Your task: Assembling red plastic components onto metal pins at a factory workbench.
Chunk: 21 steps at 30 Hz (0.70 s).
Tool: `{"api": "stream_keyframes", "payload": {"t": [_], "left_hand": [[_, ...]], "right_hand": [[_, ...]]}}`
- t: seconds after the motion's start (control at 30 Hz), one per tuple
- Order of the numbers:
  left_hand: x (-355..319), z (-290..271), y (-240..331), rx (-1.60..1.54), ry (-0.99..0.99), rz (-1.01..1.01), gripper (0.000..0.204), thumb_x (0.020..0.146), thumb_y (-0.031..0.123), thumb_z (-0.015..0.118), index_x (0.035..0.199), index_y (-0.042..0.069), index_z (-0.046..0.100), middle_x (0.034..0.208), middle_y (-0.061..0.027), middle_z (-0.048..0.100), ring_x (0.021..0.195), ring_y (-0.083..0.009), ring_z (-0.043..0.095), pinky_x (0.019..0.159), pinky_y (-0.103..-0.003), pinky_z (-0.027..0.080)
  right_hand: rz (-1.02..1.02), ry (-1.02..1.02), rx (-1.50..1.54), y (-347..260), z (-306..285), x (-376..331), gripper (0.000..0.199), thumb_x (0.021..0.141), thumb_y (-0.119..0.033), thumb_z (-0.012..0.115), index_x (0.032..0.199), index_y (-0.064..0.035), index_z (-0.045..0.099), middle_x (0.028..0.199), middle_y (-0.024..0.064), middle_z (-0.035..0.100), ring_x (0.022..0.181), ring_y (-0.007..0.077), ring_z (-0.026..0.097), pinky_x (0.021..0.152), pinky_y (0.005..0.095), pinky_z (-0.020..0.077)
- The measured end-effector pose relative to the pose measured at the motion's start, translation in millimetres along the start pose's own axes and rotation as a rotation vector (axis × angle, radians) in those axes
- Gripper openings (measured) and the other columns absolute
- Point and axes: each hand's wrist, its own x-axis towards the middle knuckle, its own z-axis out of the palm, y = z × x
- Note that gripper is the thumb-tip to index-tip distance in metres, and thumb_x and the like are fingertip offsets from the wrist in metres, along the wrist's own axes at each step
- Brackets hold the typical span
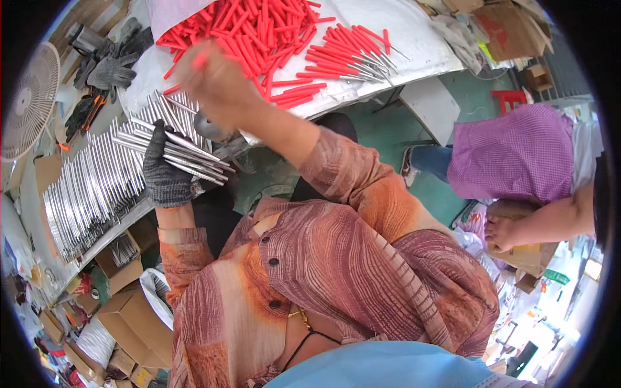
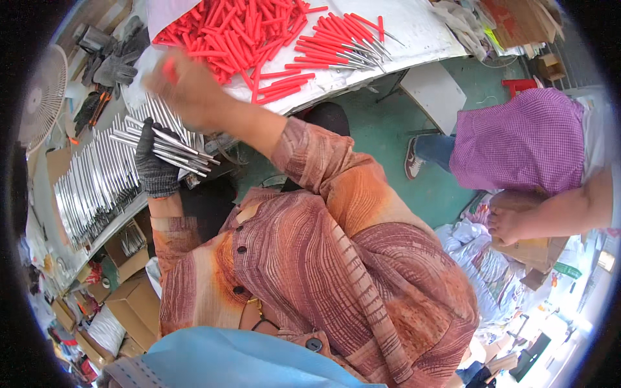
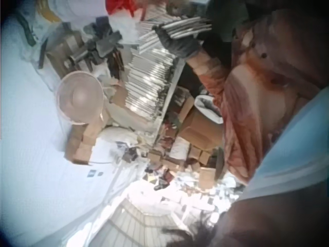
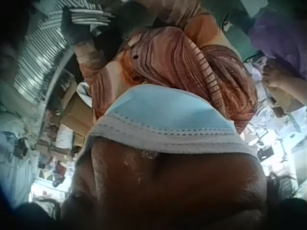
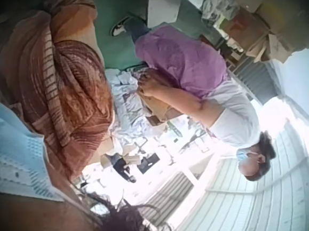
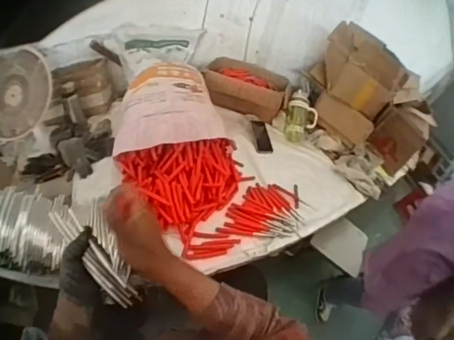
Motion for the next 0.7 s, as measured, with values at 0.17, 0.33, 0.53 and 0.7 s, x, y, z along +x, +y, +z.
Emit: {"api": "stream_keyframes", "payload": {"t": [0.17,0.33,0.53,0.7], "left_hand": [[1.6,-5.7,-0.8,0.162,0.120,0.159,0.015,0.082,0.010,0.061,0.095,0.004,0.059,0.080,-0.0044,0.062,0.071,-0.0153,0.059,0.066,-0.030,0.051],[0.3,7.5,2.7,0.201,0.281,0.234,0.014,0.082,0.014,0.061,0.091,0.004,0.061,0.082,-0.0039,0.058,0.076,-0.0136,0.055,0.067,-0.029,0.048],[2.2,6.5,1.8,0.590,0.377,0.490,0.032,0.078,0.008,0.062,0.110,0.005,0.058,0.088,-0.0061,0.063,0.081,-0.0145,0.059,0.073,-0.028,0.048],[8.4,26.5,-16.0,0.513,0.331,0.764,0.018,0.076,0.003,0.066,0.092,0.003,0.059,0.091,-0.0070,0.063,0.081,-0.0146,0.060,0.073,-0.028,0.048]], "right_hand": [[0.289,0.066,-0.964,70.2,-159.7,41.2,0.051,0.083,-0.045,0.054,0.108,-0.0012,0.053,0.096,0.0169,0.059,0.088,0.0295,0.057,0.075,0.0374,0.0447],[-0.255,-0.015,-1.645,122.3,-209.6,-19.7,0.035,0.076,-0.034,0.061,0.100,-0.0084,0.058,0.098,0.0127,0.061,0.089,0.0278,0.058,0.070,0.0394,0.0474],[-0.060,-0.738,-1.028,98.6,-133.9,-51.4,0.022,0.070,-0.020,0.062,0.090,-0.0100,0.060,0.094,0.0087,0.056,0.092,0.0276,0.055,0.068,0.0394,0.0470],[-0.115,-0.583,-0.870,85.8,-126.9,-46.2,0.016,0.074,-0.010,0.058,0.089,-0.0068,0.057,0.087,0.0093,0.056,0.085,0.0315,0.056,0.065,0.0448,0.0461]]}}
